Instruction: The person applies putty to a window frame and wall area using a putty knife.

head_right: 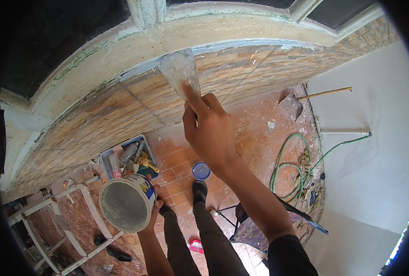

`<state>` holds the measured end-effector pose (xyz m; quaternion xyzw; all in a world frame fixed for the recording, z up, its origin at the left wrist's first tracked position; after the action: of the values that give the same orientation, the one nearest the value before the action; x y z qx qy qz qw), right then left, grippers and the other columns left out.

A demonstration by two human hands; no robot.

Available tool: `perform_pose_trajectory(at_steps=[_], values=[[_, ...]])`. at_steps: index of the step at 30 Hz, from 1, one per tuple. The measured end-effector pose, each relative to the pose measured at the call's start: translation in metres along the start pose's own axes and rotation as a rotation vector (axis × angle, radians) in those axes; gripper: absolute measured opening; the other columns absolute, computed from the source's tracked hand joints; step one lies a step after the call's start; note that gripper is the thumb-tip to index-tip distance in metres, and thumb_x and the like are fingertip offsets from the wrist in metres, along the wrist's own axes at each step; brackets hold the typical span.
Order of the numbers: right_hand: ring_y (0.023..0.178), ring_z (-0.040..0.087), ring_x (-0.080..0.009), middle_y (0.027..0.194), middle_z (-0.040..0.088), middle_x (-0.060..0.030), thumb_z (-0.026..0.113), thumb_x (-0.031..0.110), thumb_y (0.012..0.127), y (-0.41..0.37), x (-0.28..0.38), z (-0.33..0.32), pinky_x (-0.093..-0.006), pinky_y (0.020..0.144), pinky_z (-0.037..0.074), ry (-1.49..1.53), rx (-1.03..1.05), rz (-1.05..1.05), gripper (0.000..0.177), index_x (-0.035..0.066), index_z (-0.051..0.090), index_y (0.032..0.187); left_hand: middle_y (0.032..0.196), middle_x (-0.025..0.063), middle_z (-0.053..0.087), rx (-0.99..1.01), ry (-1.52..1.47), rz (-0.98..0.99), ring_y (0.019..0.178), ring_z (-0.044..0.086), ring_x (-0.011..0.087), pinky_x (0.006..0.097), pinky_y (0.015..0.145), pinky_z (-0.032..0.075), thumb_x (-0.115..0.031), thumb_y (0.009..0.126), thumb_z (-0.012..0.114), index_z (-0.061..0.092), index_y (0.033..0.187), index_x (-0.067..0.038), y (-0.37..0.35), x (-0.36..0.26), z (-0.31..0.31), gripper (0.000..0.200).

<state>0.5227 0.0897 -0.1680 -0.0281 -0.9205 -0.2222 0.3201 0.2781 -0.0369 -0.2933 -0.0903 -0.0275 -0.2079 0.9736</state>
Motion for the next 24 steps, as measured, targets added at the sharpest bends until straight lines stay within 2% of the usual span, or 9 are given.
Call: perform_pose_trajectory(at_steps=[4,7,13,17,19,20,22,23,24], values=[[0.062,0.063,-0.0253,0.078,0.063,-0.0133,0.068,0.006,0.093,0.014,-0.011,-0.007,-0.0390,0.058,0.050,-0.142,-0.027,0.000,0.037,0.010,0.070,0.130,0.159,0.0210,0.035,-0.022,0.010,0.015,0.131,0.048,0.0432,0.0559,0.088,0.052,-0.050,0.101,0.056,0.030,0.160,-0.031,-0.002,0.004,-0.003,0.068],[0.061,0.063,-0.0263,0.076,0.063,-0.0129,0.068,0.007,0.093,0.022,-0.016,-0.023,-0.0399,0.058,0.050,-0.192,0.016,0.037,0.038,0.011,0.071,0.130,0.160,0.0210,0.035,-0.027,0.024,0.010,0.131,0.049,0.0429,0.0558,0.089,0.052,-0.050,0.101,0.056,0.029,0.161,-0.031,0.000,0.010,-0.003,0.068],[0.064,0.066,-0.0336,0.078,0.065,-0.0155,0.066,0.009,0.093,0.035,-0.077,-0.062,-0.0439,0.058,0.052,-0.265,-0.092,0.001,0.032,0.010,0.074,0.123,0.158,0.0214,0.036,-0.017,0.003,-0.033,0.132,0.046,0.0433,0.0561,0.090,0.052,-0.052,0.100,0.057,0.032,0.160,-0.031,0.007,0.021,0.003,0.068],[0.065,0.067,-0.0320,0.080,0.067,-0.0175,0.067,0.011,0.093,0.027,-0.093,-0.088,-0.0419,0.061,0.053,-0.281,-0.166,0.065,0.031,0.006,0.073,0.124,0.155,0.0215,0.038,0.009,-0.006,-0.012,0.131,0.047,0.0443,0.0547,0.091,0.053,-0.052,0.099,0.059,0.035,0.158,-0.031,0.010,0.028,0.012,0.067],[0.065,0.066,-0.0293,0.080,0.067,-0.0179,0.066,0.009,0.094,0.013,-0.083,-0.092,-0.0396,0.061,0.052,-0.256,-0.199,0.056,0.034,0.005,0.071,0.127,0.156,0.0233,0.037,0.023,-0.128,-0.033,0.134,0.041,0.0484,0.0635,0.095,0.045,-0.053,0.100,0.057,0.034,0.159,-0.027,0.012,0.029,0.009,0.068],[0.065,0.065,-0.0283,0.080,0.066,-0.0175,0.066,0.009,0.094,0.007,-0.075,-0.089,-0.0391,0.061,0.052,-0.207,-0.210,0.056,0.035,0.005,0.071,0.128,0.157,0.0251,0.035,0.016,-0.264,-0.084,0.138,0.036,0.0522,0.0726,0.099,0.038,-0.054,0.101,0.056,0.032,0.159,-0.022,0.016,0.023,0.004,0.070],[0.063,0.063,-0.0246,0.078,0.065,-0.0162,0.067,0.007,0.093,0.000,-0.061,-0.074,-0.0374,0.060,0.051,-0.071,-0.171,0.079,0.039,0.007,0.069,0.132,0.157,0.0252,0.034,-0.037,-0.257,-0.080,0.138,0.036,0.0520,0.0727,0.099,0.039,-0.053,0.101,0.056,0.032,0.159,-0.021,0.017,0.022,0.008,0.071],[0.062,0.062,-0.0247,0.078,0.064,-0.0157,0.067,0.007,0.093,0.002,-0.057,-0.064,-0.0372,0.060,0.051,-0.032,-0.160,0.071,0.040,0.008,0.069,0.133,0.157,0.0234,0.036,-0.082,-0.115,-0.023,0.135,0.042,0.0481,0.0637,0.094,0.046,-0.052,0.100,0.058,0.034,0.158,-0.025,0.013,0.026,0.018,0.069],[0.062,0.061,-0.0248,0.077,0.063,-0.0151,0.067,0.007,0.093,0.005,-0.053,-0.052,-0.0370,0.059,0.051,0.006,-0.148,0.065,0.040,0.008,0.069,0.133,0.156,0.0225,0.036,-0.087,-0.052,-0.012,0.133,0.045,0.0460,0.0592,0.092,0.050,-0.051,0.099,0.059,0.035,0.158,-0.026,0.012,0.026,0.019,0.068]])
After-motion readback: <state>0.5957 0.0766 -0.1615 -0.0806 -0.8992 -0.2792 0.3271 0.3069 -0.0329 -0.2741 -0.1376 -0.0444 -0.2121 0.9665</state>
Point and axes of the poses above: each hand's wrist, its own y-axis towards the middle knuckle, its own z-axis out of the palm, x = y × z, the point moved 4 cm from there along y, towards the middle knuckle
